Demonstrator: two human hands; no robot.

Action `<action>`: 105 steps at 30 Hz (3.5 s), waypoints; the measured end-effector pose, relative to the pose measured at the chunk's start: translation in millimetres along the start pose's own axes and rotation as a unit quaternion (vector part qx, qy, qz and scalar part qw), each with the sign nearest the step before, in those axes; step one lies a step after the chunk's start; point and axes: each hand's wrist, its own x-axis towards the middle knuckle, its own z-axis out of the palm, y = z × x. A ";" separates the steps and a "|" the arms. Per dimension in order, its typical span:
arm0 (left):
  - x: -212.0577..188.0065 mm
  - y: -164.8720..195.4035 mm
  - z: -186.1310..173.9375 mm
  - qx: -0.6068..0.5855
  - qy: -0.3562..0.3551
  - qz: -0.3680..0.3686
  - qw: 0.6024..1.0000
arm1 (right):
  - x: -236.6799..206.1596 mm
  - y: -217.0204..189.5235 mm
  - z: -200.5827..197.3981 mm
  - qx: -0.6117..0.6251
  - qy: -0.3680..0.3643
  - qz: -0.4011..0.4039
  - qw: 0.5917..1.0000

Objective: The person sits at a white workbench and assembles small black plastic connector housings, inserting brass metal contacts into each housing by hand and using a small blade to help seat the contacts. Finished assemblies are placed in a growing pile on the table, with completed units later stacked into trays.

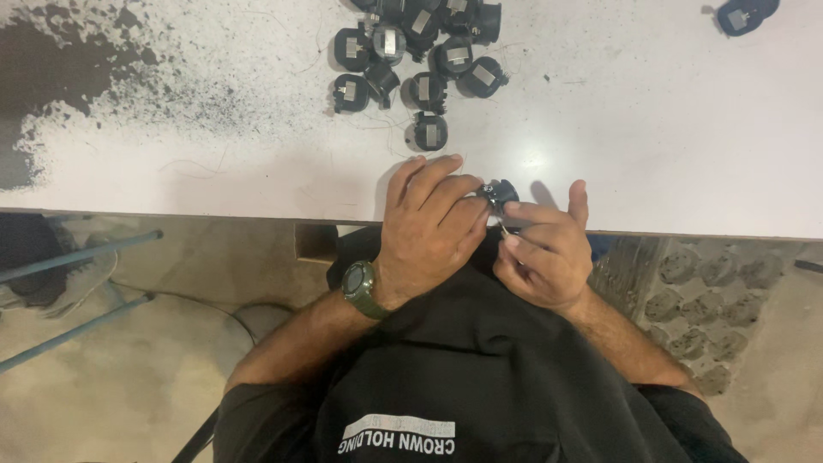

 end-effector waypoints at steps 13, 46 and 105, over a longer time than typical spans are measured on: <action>1.2 -0.5 -2.9 -0.021 -0.020 -0.016 0.999 | 4.1 -4.0 3.4 -0.045 -0.008 0.022 0.999; 12.2 6.3 -26.8 0.028 0.017 -0.044 0.998 | 54.3 -13.8 -34.2 -0.102 -0.070 0.141 0.982; 44.8 6.1 -4.2 -0.049 -0.070 0.003 0.996 | 39.9 1.7 -25.6 -0.134 -0.089 0.097 0.982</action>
